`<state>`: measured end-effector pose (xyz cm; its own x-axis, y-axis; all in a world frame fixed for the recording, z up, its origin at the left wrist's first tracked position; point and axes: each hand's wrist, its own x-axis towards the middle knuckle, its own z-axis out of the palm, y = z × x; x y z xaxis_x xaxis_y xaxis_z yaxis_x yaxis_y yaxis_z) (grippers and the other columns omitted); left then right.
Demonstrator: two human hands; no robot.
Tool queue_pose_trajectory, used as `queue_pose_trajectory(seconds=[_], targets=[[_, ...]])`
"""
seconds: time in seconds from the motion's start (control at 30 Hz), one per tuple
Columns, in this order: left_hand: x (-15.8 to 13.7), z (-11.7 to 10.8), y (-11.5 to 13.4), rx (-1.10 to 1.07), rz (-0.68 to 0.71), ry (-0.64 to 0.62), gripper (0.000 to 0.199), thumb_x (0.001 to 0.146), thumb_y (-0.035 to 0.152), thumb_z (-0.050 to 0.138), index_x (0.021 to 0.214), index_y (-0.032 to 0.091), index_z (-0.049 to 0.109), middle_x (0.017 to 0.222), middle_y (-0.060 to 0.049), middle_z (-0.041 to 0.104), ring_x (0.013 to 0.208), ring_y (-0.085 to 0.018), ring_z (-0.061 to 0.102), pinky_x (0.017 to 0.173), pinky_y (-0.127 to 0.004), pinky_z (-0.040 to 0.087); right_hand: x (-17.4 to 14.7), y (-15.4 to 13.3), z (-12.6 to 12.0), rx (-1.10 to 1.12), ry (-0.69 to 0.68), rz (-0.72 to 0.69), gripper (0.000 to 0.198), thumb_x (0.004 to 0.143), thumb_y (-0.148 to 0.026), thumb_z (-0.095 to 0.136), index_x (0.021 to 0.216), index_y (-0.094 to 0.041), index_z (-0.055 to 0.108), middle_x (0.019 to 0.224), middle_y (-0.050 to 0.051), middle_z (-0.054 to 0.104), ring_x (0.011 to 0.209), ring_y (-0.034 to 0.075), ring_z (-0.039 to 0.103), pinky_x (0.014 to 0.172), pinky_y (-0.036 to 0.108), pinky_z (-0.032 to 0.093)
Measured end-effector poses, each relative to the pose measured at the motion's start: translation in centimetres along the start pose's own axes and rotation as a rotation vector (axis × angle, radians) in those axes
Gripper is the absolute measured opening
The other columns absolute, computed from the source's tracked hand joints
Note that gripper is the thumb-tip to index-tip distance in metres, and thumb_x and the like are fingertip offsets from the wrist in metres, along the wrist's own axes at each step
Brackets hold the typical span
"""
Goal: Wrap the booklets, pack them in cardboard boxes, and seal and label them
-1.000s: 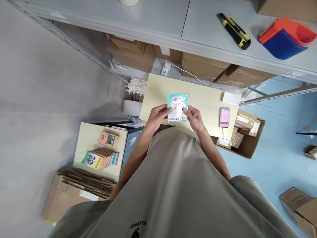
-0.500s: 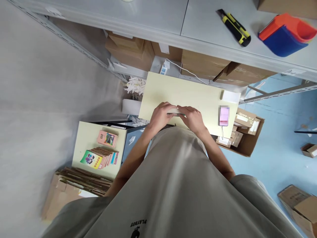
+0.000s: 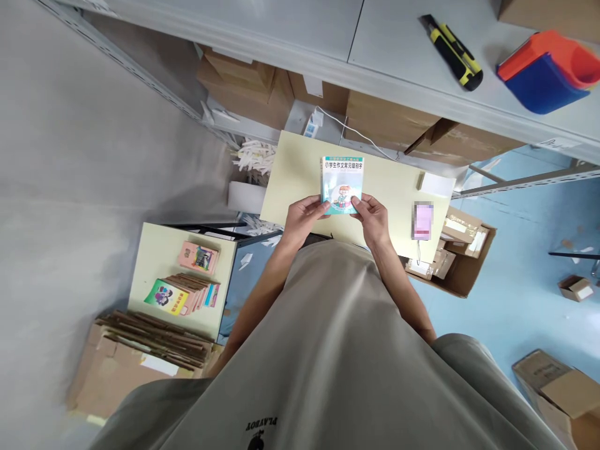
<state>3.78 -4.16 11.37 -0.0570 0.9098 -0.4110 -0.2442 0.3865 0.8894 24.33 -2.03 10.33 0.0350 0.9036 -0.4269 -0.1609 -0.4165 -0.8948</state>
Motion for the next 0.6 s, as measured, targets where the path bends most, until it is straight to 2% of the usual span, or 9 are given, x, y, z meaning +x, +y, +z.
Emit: queue_pose_trajectory(seconds=[0.07,0.13,0.23,0.3,0.37,0.43,0.53,0.6], targets=[[-0.1,0.1,0.0,0.003,0.014,0.023,0.077,0.067,0.079,0.106,0.113,0.02,0.089,0.113,-0.01,0.09,0.104,-0.027,0.085,0.09,-0.04,0.075,0.0,-0.1,-0.1,-0.059,-0.018,-0.024,0.073,0.077,-0.084,0.096,0.116,-0.024,0.083,0.107,0.009,0.092,0.101,0.028,0.087,0.091,0.044,0.073],[-0.2,0.2,-0.2,0.023,0.043,0.044,0.075,0.069,0.078,0.105,0.112,0.019,0.089,0.109,-0.009,0.09,0.098,-0.025,0.084,0.087,-0.037,0.074,-0.2,-0.4,-0.1,-0.185,-0.001,-0.105,0.07,0.083,-0.085,0.09,0.117,-0.024,0.083,0.112,0.011,0.092,0.106,0.031,0.088,0.099,0.05,0.073],[-0.4,0.7,-0.5,0.102,0.118,0.088,0.068,0.073,0.073,0.104,0.111,0.018,0.09,0.099,-0.007,0.089,0.087,-0.021,0.081,0.081,-0.033,0.07,-0.8,-0.8,0.4,-0.432,0.093,-0.278,0.066,0.097,-0.083,0.077,0.129,-0.026,0.085,0.135,0.013,0.089,0.124,0.035,0.086,0.115,0.056,0.069],[-0.8,1.3,-0.6,0.204,0.198,0.113,0.059,0.083,0.069,0.099,0.115,0.019,0.092,0.098,-0.005,0.088,0.085,-0.02,0.08,0.081,-0.032,0.069,-1.4,-1.1,1.0,-0.549,0.105,-0.32,0.069,0.101,-0.083,0.071,0.139,-0.026,0.083,0.143,0.014,0.087,0.13,0.037,0.084,0.117,0.058,0.067],[-1.4,2.0,-0.7,0.346,0.304,0.124,0.047,0.095,0.061,0.092,0.12,0.022,0.092,0.106,-0.005,0.089,0.088,-0.019,0.081,0.084,-0.032,0.069,-2.0,-1.4,1.7,-0.61,0.081,-0.315,0.074,0.101,-0.087,0.07,0.142,-0.026,0.081,0.138,0.015,0.088,0.127,0.039,0.085,0.114,0.057,0.068],[-2.1,2.7,-0.7,0.506,0.411,0.124,0.034,0.1,0.052,0.089,0.121,0.026,0.093,0.114,-0.005,0.089,0.093,-0.019,0.082,0.089,-0.032,0.07,-2.5,-1.7,2.2,-0.623,0.062,-0.315,0.076,0.1,-0.09,0.068,0.138,-0.026,0.081,0.128,0.014,0.089,0.12,0.038,0.086,0.11,0.054,0.07],[-2.8,3.3,-0.4,0.667,0.5,0.09,0.023,0.099,0.046,0.093,0.115,0.029,0.093,0.119,-0.007,0.089,0.102,-0.022,0.084,0.099,-0.035,0.07,-2.8,-2.2,2.3,-0.531,0.031,-0.302,0.073,0.098,-0.094,0.069,0.116,-0.024,0.083,0.107,0.009,0.088,0.101,0.031,0.085,0.096,0.046,0.071],[-2.9,3.1,0.0,0.661,0.5,0.02,0.027,0.099,0.049,0.094,0.117,0.029,0.093,0.123,-0.008,0.088,0.113,-0.025,0.084,0.108,-0.039,0.069,-2.8,-2.4,1.8,-0.41,0.023,-0.285,0.073,0.095,-0.095,0.072,0.107,-0.024,0.082,0.097,0.006,0.084,0.092,0.028,0.081,0.085,0.041,0.069]])
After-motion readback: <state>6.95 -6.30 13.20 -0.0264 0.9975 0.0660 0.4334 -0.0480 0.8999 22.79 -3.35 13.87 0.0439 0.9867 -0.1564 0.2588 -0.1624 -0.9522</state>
